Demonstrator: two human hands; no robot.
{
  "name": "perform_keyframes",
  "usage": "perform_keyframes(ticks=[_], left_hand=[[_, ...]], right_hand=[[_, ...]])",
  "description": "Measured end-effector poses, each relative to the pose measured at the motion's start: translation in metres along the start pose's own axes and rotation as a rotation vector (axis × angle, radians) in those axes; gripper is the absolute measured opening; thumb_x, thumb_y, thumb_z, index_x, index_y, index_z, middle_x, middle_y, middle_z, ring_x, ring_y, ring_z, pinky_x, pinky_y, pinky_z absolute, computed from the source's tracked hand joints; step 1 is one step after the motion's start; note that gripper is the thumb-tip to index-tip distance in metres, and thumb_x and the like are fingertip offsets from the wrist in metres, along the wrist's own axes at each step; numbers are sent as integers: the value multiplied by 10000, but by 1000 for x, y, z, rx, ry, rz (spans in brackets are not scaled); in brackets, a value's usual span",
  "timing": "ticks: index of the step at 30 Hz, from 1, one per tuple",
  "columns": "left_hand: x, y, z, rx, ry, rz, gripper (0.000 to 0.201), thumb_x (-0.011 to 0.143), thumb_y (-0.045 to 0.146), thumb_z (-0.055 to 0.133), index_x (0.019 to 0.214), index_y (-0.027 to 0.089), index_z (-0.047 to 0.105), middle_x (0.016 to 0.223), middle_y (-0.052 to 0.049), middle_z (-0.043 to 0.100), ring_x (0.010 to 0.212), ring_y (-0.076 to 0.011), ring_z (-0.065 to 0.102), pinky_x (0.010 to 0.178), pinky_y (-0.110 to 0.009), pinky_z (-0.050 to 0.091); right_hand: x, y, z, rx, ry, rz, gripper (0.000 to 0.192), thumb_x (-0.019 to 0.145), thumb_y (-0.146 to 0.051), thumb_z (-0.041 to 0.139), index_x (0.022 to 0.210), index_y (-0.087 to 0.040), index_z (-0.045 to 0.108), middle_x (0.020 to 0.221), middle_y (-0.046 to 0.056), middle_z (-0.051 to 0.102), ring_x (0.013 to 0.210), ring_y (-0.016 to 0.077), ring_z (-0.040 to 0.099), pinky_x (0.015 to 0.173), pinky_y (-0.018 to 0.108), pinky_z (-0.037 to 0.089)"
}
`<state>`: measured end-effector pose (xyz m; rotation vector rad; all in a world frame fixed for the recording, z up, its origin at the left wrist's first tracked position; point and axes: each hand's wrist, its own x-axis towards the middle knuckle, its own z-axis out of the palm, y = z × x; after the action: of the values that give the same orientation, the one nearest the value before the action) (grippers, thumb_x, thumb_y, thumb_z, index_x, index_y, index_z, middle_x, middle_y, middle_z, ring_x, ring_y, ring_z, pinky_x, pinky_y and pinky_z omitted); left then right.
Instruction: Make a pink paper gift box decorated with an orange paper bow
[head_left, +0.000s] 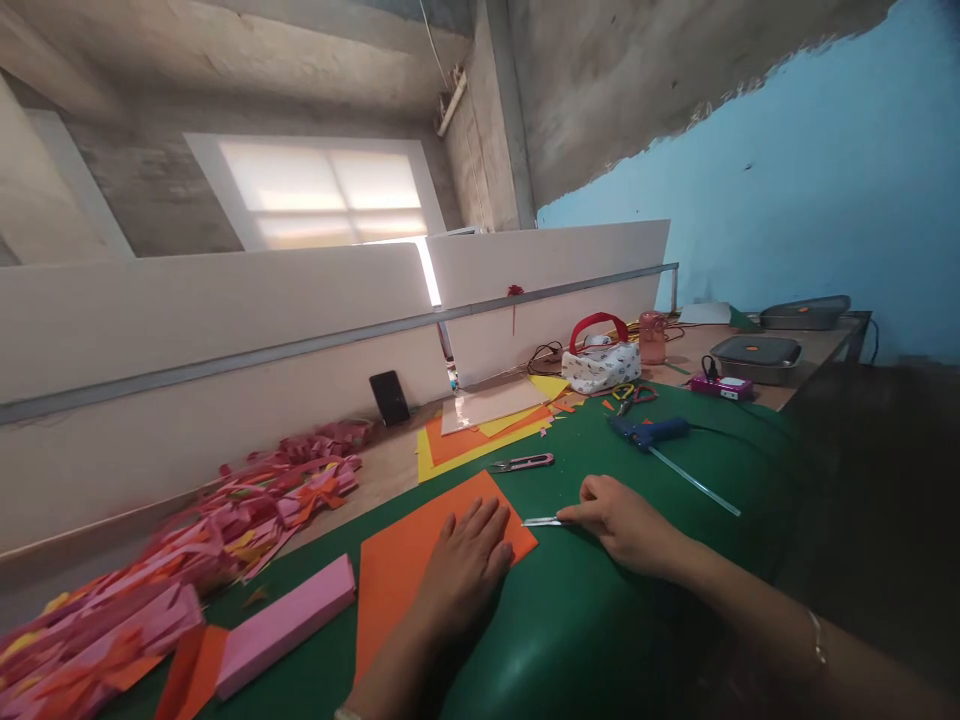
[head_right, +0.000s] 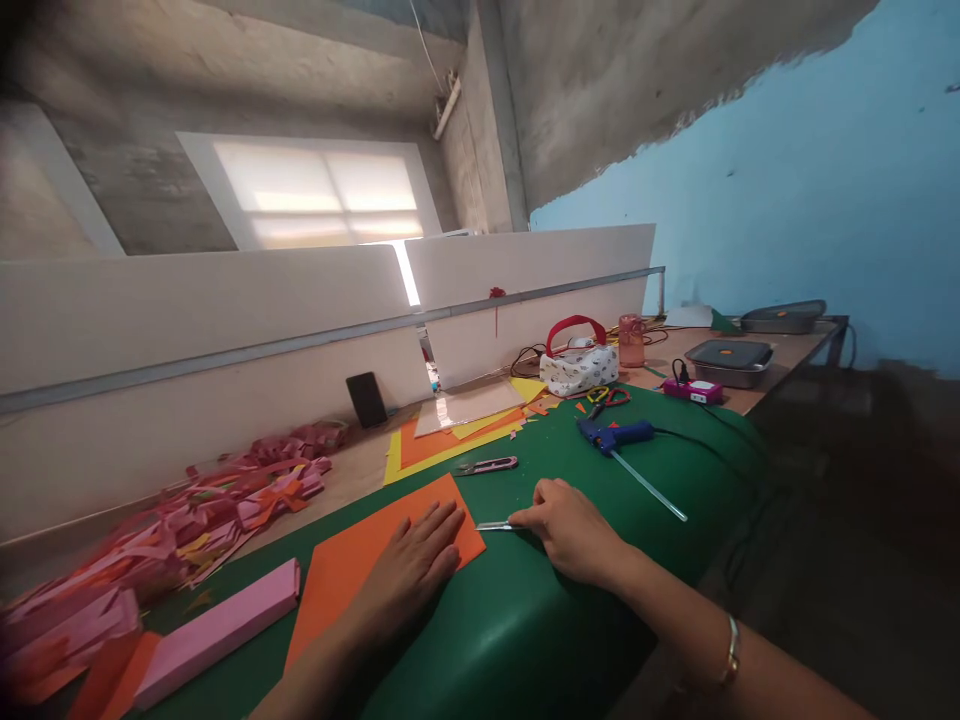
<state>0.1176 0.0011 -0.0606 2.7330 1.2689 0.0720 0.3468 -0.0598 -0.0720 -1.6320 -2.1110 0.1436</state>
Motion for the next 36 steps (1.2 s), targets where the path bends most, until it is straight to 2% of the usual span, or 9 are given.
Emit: perform_keyframes(ticks=[7, 16, 24, 32, 36], left_hand=[[-4, 4, -5, 42, -19, 4, 504, 898, 414, 176, 1365, 261, 284, 1459, 3, 215, 1349, -187, 158, 1078, -472, 161], [-4, 5, -6, 28, -26, 7, 514, 897, 441, 167, 1364, 260, 281, 1463, -4, 197, 1349, -198, 157, 1075, -481, 154], [-4, 2, -2, 7, -4, 14, 520, 899, 455, 149, 1366, 265, 275, 1463, -6, 209, 1350, -203, 155, 1075, -482, 146], [-2, 3, 0, 42, 1, -5, 534, 884, 488, 184, 1358, 273, 304, 1461, -7, 224, 1345, -212, 175, 1076, -480, 150], [-1, 2, 0, 36, 0, 4, 549, 881, 507, 170, 1360, 272, 300, 1462, -10, 222, 1345, -217, 176, 1074, -488, 148]], right_hand=[[1, 3, -1, 23, -53, -97, 309, 888, -235, 416, 1013, -364, 668, 797, 36, 498, 761, 161, 466, 650, 270, 334], [3, 2, 1, 67, -8, -57, 324, 877, -203, 426, 1067, -344, 647, 800, 44, 497, 766, 165, 470, 640, 264, 356], [-1, 6, -5, 124, -65, -100, 290, 855, -194, 463, 967, -319, 698, 790, 38, 507, 755, 157, 485, 641, 263, 373], [0, 4, -1, 138, -48, -102, 292, 840, -186, 484, 986, -340, 684, 799, 35, 517, 772, 160, 484, 648, 265, 374], [0, 1, -1, 136, -39, -110, 280, 842, -189, 480, 933, -323, 709, 789, 35, 512, 769, 160, 478, 645, 265, 365]])
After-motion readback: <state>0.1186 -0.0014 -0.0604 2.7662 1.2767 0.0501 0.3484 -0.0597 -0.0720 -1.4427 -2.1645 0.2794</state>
